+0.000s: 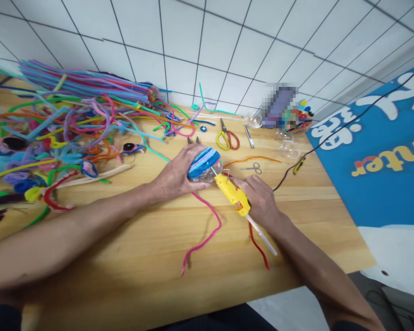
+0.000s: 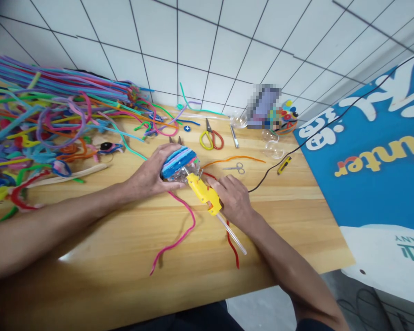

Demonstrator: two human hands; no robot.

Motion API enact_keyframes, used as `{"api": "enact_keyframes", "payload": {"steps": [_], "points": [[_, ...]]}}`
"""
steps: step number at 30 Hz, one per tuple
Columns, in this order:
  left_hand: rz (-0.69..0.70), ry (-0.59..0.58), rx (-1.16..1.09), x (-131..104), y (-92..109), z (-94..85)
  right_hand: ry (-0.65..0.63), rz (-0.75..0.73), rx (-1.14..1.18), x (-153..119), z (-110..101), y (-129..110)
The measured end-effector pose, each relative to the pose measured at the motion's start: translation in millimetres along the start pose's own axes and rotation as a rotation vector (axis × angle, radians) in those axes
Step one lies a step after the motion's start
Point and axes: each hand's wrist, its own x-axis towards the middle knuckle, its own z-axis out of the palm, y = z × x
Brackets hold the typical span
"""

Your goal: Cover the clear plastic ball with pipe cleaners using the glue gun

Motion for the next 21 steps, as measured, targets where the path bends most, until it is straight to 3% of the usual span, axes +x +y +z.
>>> {"api": "enact_keyframes", "payload": {"steps": [11, 18, 21], "points": [[-0.048, -0.001, 0.003, 0.5, 1.7, -0.4, -0.012, 0.105, -0.062, -3.1, 4.3, 2.5], [-0.044, -0.015, 0.001, 0.4, 1.8, -1.3, 0.030, 0.017, -0.016, -1.4, 3.0, 1.5], [-0.015, 0.002, 0.000, 0.5, 0.9, -0.5, 0.023, 0.052, -0.035, -2.0, 3.3, 2.1]]}}
